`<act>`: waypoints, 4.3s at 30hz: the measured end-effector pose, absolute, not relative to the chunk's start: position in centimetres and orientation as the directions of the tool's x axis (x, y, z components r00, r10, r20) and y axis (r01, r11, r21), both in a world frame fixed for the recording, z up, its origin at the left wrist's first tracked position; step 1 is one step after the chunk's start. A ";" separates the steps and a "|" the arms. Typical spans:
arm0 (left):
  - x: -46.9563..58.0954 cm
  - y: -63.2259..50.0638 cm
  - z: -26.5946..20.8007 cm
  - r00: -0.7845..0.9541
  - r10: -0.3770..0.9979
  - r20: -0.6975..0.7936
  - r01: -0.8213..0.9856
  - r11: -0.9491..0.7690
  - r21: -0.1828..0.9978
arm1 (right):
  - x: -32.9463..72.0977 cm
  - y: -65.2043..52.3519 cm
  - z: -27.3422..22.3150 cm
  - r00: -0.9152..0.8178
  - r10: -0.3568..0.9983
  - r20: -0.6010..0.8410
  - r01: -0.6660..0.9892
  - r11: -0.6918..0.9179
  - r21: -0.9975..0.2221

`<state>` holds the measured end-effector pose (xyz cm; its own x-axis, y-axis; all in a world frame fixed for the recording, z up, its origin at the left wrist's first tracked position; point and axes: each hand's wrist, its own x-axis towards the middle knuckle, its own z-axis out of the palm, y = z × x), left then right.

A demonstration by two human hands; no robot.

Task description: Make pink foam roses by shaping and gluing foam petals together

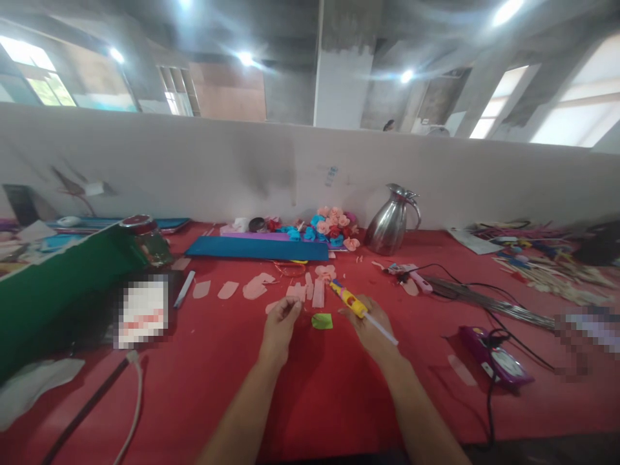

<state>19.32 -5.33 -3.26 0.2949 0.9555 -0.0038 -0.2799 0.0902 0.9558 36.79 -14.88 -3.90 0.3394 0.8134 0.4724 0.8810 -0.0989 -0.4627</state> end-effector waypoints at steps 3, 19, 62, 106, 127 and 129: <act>19.2 -5.2 -3.3 0.270 0.963 0.007 -0.279 0.071 0.958 | 38.7 -15.4 -3.8 0.320 0.849 0.420 0.945 -0.252 -0.211; 18.6 -5.7 -2.7 0.396 0.915 -0.082 -0.376 0.243 0.894 | 42.2 -16.1 -4.9 0.446 0.737 0.508 0.895 -0.370 -0.250; 19.3 -5.4 -3.3 0.487 0.851 -0.198 -0.364 0.404 0.839 | 38.1 -15.3 -4.3 0.314 0.852 0.419 0.820 -0.021 -0.572; 19.4 -3.9 -0.9 0.486 0.858 -0.166 -0.477 0.419 0.773 | 32.3 -8.9 -1.3 0.282 0.956 -0.087 -0.472 0.059 -0.880; 19.1 -4.3 -2.1 0.537 0.833 -0.132 -0.388 0.383 0.838 | 31.9 -8.3 -3.1 0.428 0.901 0.070 -0.103 0.125 -0.987; 19.0 -4.3 -2.0 0.528 0.839 -0.135 -0.366 0.368 0.855 | 32.0 -8.2 -3.2 0.470 0.881 0.054 -0.158 0.144 -0.977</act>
